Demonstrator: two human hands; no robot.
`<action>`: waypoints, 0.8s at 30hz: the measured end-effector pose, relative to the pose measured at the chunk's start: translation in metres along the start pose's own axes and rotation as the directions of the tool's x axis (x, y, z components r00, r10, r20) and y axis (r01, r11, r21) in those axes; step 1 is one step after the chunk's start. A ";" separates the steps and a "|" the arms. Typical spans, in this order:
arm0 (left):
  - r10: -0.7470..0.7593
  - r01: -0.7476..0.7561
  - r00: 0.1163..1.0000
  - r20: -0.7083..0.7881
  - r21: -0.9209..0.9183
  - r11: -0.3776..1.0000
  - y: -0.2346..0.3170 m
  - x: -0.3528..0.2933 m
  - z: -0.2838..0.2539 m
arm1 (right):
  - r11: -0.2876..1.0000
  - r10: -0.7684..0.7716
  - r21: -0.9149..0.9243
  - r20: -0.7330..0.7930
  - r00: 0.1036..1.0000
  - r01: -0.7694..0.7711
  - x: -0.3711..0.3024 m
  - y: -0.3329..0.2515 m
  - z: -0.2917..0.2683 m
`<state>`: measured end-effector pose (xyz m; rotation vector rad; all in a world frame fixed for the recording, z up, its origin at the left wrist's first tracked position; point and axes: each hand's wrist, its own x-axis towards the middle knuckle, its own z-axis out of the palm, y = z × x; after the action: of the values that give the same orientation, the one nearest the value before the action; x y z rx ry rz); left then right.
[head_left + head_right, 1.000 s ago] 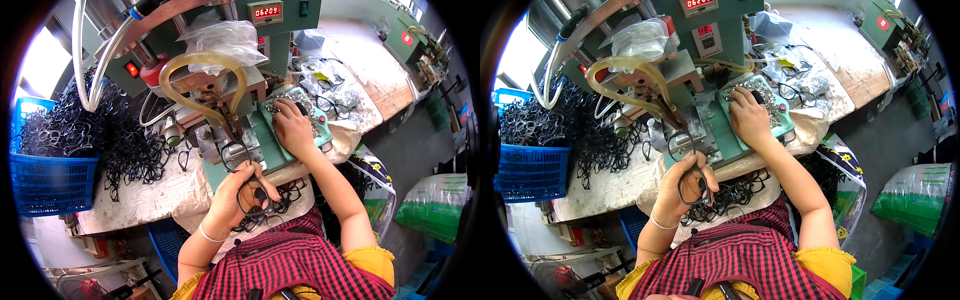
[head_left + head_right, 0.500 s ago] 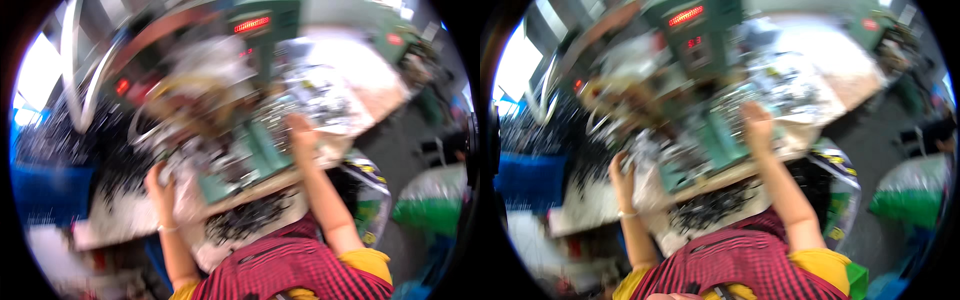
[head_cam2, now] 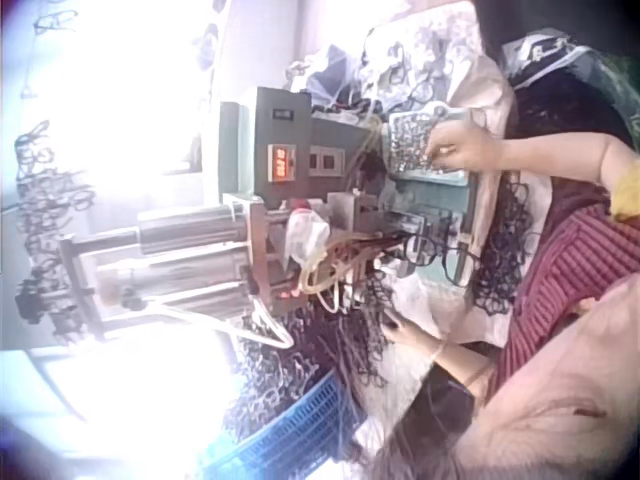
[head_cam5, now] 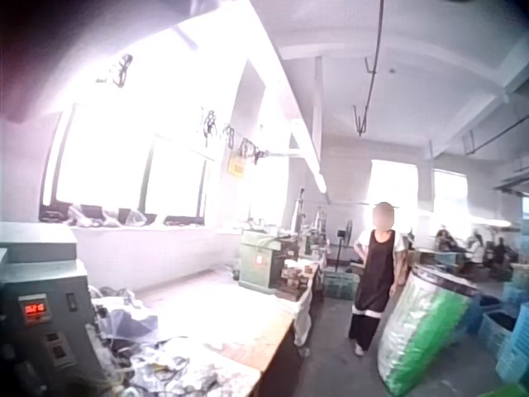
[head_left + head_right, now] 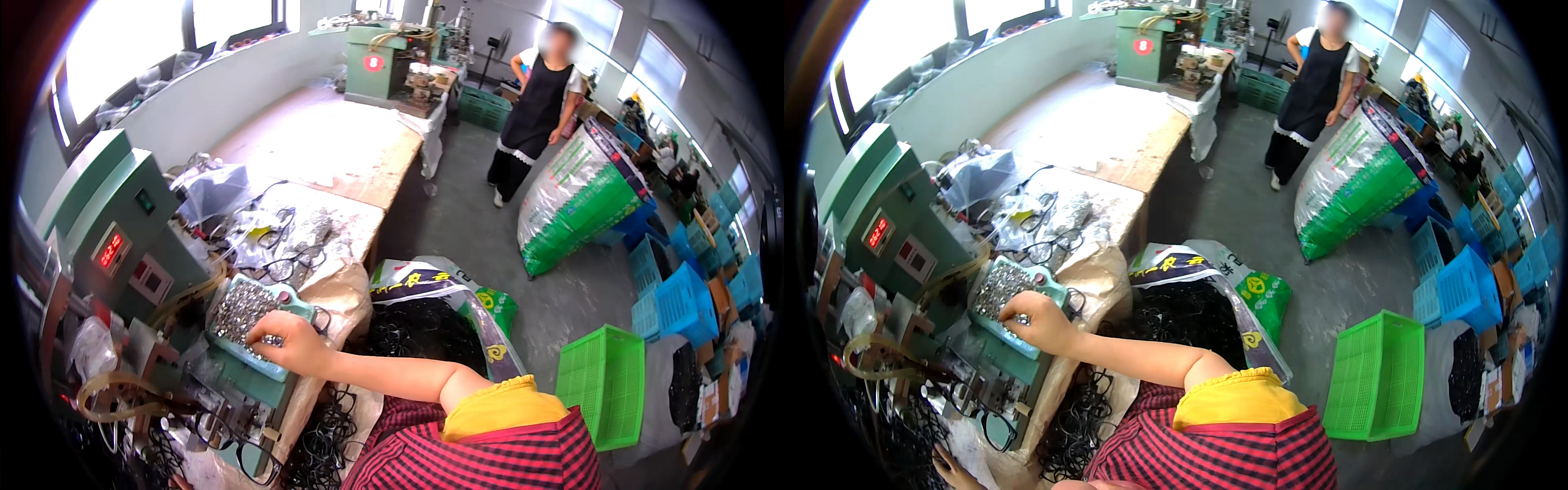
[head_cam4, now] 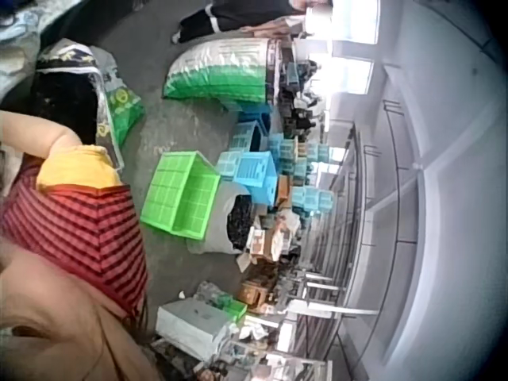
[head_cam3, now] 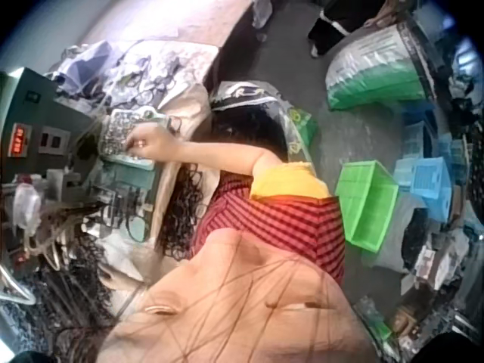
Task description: The person repeatedly picks up black eyeglass frames and small metal components, places them into a green press machine, and operates the lever to attach the components. The finished glasses are placed on the table, and the process continues with additional frames.
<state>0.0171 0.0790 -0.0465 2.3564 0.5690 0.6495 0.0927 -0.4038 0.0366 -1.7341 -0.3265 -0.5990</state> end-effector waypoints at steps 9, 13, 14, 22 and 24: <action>-0.075 0.028 0.997 -0.035 -0.710 0.704 0.106 -0.049 0.000 | 0.967 -0.002 0.250 0.218 0.976 -0.054 0.024 -0.059 0.074; -0.235 0.105 0.972 -0.012 -0.872 0.479 0.119 -0.072 0.009 | 0.887 0.120 0.414 0.223 0.967 -0.206 0.011 -0.056 0.089; -0.230 0.091 0.973 -0.020 -0.882 0.462 0.121 -0.072 0.008 | 0.875 0.144 0.425 0.231 0.962 -0.233 0.009 -0.056 0.091; 0.412 -0.518 0.838 -0.358 -0.758 0.396 0.261 -0.056 -0.063 | 0.709 0.266 0.553 0.365 0.892 -0.437 0.012 -0.084 0.092; 0.365 -0.448 0.880 -0.305 -0.788 0.422 0.265 -0.044 -0.054 | 0.638 0.332 0.593 0.363 0.870 -0.491 0.010 -0.096 0.091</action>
<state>0.0127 -0.1091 0.1521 1.4790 -0.3180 0.9755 0.0714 -0.2930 0.1063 -1.0918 -0.2398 0.0804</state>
